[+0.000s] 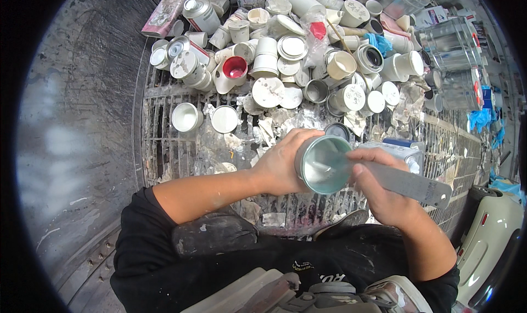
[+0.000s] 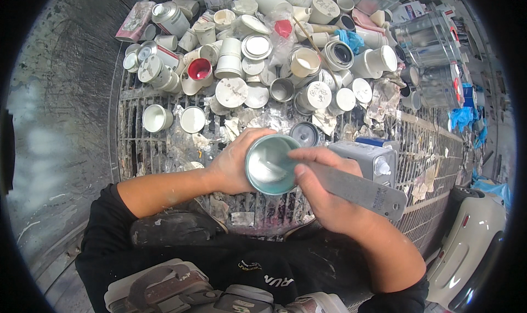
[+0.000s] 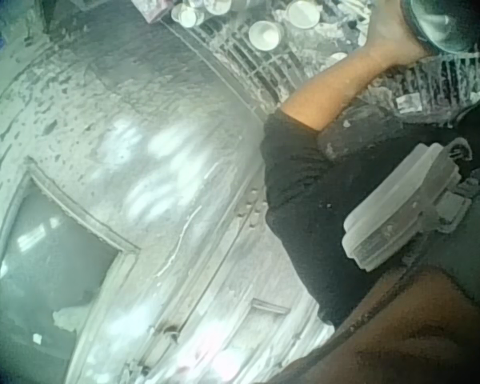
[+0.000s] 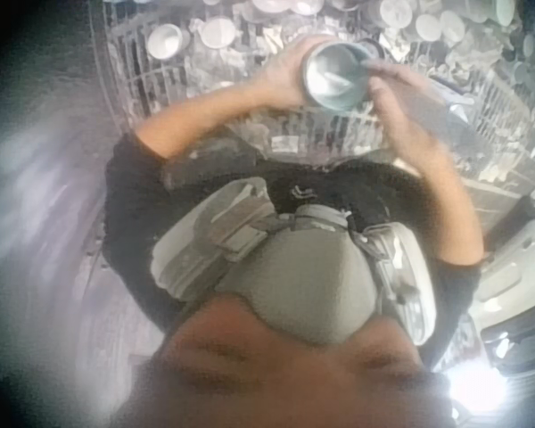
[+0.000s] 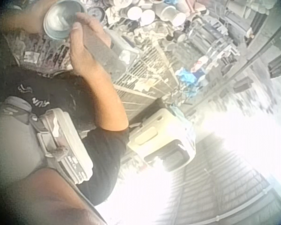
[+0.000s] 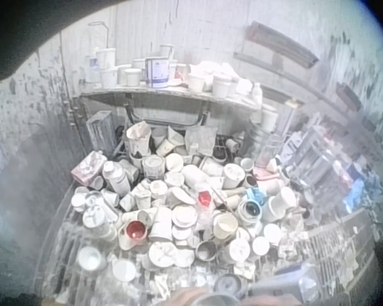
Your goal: The person opens a white paint can, pours a clear liquid from a metal can into it, and stirs the mixture with a flat metal tool. The person repeats the pouring and stirring steps multiple times to blend the contents.
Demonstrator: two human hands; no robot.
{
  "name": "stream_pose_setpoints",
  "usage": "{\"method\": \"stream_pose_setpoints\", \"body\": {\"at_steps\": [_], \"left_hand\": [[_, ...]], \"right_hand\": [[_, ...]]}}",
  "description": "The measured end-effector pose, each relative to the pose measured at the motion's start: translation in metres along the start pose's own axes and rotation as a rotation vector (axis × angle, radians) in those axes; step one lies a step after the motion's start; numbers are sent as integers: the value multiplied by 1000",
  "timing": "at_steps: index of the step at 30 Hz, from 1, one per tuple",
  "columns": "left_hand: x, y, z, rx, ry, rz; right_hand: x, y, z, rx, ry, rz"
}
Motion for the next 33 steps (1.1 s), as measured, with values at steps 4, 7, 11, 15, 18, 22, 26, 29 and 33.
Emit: {"method": "stream_pose_setpoints", "body": {"at_steps": [4, 7, 11, 15, 18, 22, 26, 29, 33], "left_hand": [[0, 0, 0, -6, 5, 2], [0, 0, 1, -1, 9, 15], [-2, 0, 0, -14, 11, -22], [-3, 0, 1, -22, 23, -16], [-3, -1, 2, -17, 21, -4], [-3, 0, 2, -1, -13, -29], [-2, 0, 2, 5, -29, -22], [-1, -1, 2, 2, -6, -15], [-1, 1, 2, 19, -44, -31]], "right_hand": [[-9, 1, -1, -62, 125, 182], [-9, -2, 1, -159, -1, 71], [-11, 1, 0, 8, 41, 30], [-12, 0, -1, -100, 135, 171], [-8, -3, 2, -193, 24, 4], [-6, 3, 0, 8, -57, 24], [-12, -1, 1, -153, 130, 265], [-10, -2, 3, -162, 44, 20], [-10, 2, 1, -11, 46, 141]]}}
Point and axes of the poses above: each hand's wrist, its own z-axis away from the middle knuckle, its own y-axis out of the back of the hand, x = y × z, the point moved 3 cm from there along -z, towards the middle knuckle, and after that the axes turned 2 degrees about -z, right-handed, at the moved point
